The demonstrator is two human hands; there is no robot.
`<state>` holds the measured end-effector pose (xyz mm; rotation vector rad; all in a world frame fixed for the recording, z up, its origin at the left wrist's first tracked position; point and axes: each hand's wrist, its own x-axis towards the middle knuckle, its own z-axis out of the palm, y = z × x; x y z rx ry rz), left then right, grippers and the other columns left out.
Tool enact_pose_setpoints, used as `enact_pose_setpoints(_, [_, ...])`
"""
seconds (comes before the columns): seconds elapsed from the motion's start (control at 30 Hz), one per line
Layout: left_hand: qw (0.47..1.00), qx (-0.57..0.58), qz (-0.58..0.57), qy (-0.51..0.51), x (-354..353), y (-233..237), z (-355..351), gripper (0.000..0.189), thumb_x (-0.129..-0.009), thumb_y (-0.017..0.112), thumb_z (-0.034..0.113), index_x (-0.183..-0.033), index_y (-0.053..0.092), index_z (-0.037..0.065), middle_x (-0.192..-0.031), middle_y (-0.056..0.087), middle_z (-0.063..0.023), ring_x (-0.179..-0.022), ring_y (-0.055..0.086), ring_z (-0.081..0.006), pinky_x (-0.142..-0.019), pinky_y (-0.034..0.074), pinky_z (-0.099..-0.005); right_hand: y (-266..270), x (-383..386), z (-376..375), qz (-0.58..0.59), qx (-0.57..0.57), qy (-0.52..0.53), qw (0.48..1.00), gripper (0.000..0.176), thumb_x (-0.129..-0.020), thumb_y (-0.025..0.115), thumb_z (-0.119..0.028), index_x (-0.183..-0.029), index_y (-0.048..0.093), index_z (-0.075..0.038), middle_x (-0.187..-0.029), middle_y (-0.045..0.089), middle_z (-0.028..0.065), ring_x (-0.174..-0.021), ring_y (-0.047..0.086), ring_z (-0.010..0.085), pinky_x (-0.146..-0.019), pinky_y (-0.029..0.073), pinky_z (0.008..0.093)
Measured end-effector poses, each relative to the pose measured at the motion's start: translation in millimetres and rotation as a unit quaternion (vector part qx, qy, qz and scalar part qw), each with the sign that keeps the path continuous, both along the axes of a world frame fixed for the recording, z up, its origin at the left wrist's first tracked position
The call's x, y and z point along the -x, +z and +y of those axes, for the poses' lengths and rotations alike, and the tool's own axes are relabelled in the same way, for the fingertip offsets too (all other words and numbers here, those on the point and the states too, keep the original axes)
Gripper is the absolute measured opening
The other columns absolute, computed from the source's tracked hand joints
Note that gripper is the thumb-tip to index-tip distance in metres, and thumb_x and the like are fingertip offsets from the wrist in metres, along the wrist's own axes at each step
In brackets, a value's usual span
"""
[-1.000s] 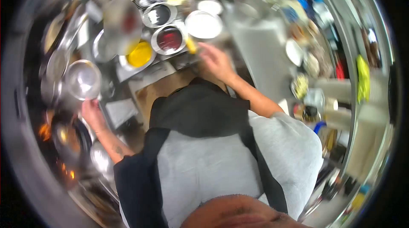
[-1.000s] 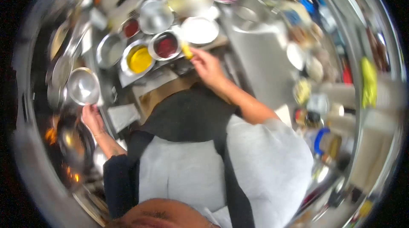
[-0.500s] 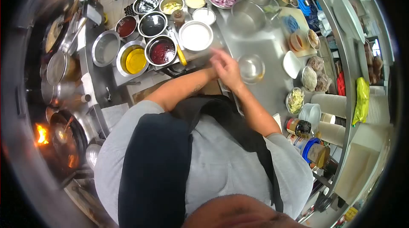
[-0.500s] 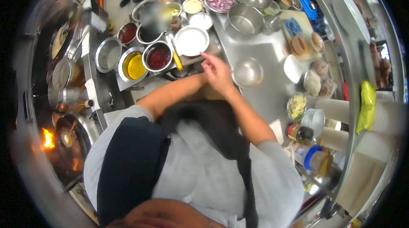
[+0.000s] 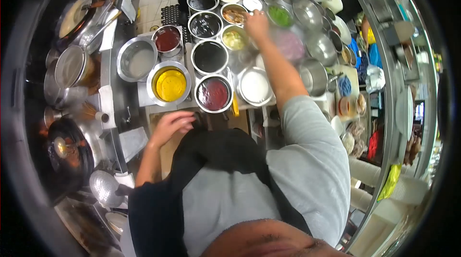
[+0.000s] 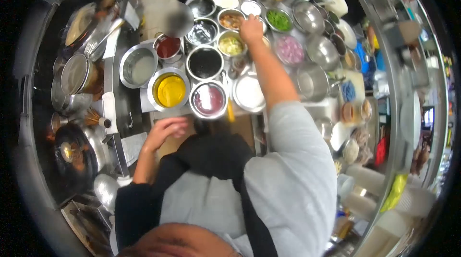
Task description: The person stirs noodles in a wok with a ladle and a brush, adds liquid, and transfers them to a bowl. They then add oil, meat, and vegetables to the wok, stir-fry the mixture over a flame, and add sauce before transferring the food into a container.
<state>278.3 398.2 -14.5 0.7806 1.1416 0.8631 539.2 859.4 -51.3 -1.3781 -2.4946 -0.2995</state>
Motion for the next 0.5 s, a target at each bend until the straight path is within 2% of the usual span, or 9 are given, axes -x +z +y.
enact_pose_setpoints(0.07, [0.985,0.059,0.072,0.142,47,-37,-44,0.038,-0.105,0.062,0.022,-0.137,0.064,0.001,-0.12,0.074,-0.0099,-0.091,0.07,-0.0145,-0.076,0.057,-0.0276,-19,22,39,-0.063,0.075,-0.131,0.987,0.034,-0.099,0.057,-0.029,-0.13,0.072,-0.025,-0.115,0.066,0.015,-0.118,0.061,0.0389,-0.093,0.054,0.0479])
enact_pose_setpoints(0.1, [0.965,0.1,0.115,0.215,66,-69,-72,0.037,-0.105,0.06,0.021,-0.135,0.065,0.001,-0.118,0.074,-0.0106,-0.085,0.07,-0.0158,-0.073,0.056,-0.0276,-20,29,45,-0.067,0.112,-0.128,0.983,0.034,-0.103,0.05,-0.026,-0.126,0.074,-0.019,-0.121,0.068,0.0159,-0.119,0.064,0.0365,-0.092,0.056,0.0468])
enact_pose_setpoints(0.13, [0.936,0.152,0.134,0.286,82,-107,-106,0.036,-0.104,0.062,0.022,-0.134,0.066,0.002,-0.115,0.074,-0.0091,-0.085,0.068,-0.0138,-0.072,0.056,-0.0278,-29,36,58,-0.068,0.113,-0.126,0.983,0.034,-0.103,0.05,-0.026,-0.126,0.074,-0.019,-0.121,0.068,0.0159,-0.119,0.064,0.0365,-0.092,0.056,0.0468])
enact_pose_setpoints(0.17, [0.901,0.204,0.153,0.352,96,-149,-143,0.036,-0.103,0.065,0.022,-0.132,0.067,0.003,-0.112,0.074,-0.0076,-0.085,0.067,-0.0119,-0.071,0.056,-0.0281,-43,42,72,-0.093,0.167,-0.136,0.972,0.035,-0.103,0.048,-0.024,-0.122,0.076,-0.016,-0.122,0.07,0.016,-0.118,0.067,0.0344,-0.092,0.057,0.0461])
enact_pose_setpoints(0.2, [0.892,0.254,0.178,0.329,105,-185,-186,0.035,-0.103,0.065,0.024,-0.13,0.068,0.003,-0.109,0.073,-0.0074,-0.083,0.065,-0.0125,-0.07,0.055,-0.0296,-55,43,77,-0.118,0.223,-0.147,0.957,0.036,-0.103,0.047,-0.022,-0.118,0.078,-0.012,-0.123,0.073,0.0162,-0.117,0.07,0.0323,-0.091,0.058,0.0455])
enact_pose_setpoints(0.23, [0.881,0.303,0.199,0.302,114,-220,-227,0.034,-0.103,0.064,0.025,-0.127,0.069,0.003,-0.105,0.073,-0.0072,-0.08,0.064,-0.0131,-0.069,0.054,-0.031,-41,48,64,-0.113,0.196,-0.136,0.964,0.035,-0.101,0.048,-0.021,-0.112,0.08,-0.009,-0.118,0.077,0.014,-0.109,0.075,0.0294,-0.09,0.059,0.0447])
enact_pose_setpoints(0.3, [0.852,0.386,0.297,0.193,106,-260,-298,0.033,-0.102,0.064,0.026,-0.126,0.069,0.003,-0.104,0.072,-0.0078,-0.081,0.064,-0.014,-0.071,0.054,-0.032,-34,44,59,-0.131,0.186,-0.132,0.965,0.035,-0.101,0.049,-0.021,-0.11,0.08,-0.009,-0.114,0.078,0.0126,-0.106,0.076,0.0298,-0.088,0.06,0.045])
enact_pose_setpoints(0.4, [0.804,0.455,0.362,0.12,92,-267,-367,0.032,-0.102,0.063,0.026,-0.123,0.069,0.003,-0.103,0.072,-0.0086,-0.082,0.065,-0.0155,-0.073,0.055,-0.0334,-13,33,52,-0.143,0.171,-0.131,0.966,0.034,-0.099,0.05,-0.021,-0.107,0.081,-0.011,-0.108,0.079,0.0113,-0.101,0.077,0.0305,-0.085,0.06,0.0453])
enact_pose_setpoints(0.5, [0.788,0.479,0.366,0.125,77,-258,-377,0.031,-0.102,0.062,0.026,-0.12,0.07,0.002,-0.101,0.072,-0.0094,-0.083,0.065,-0.0169,-0.075,0.055,-0.0347,-20,28,61,-0.14,0.164,-0.113,0.97,0.032,-0.099,0.051,-0.021,-0.104,0.082,-0.011,-0.107,0.079,0.0119,-0.099,0.077,0.0302,-0.084,0.061,0.0448])
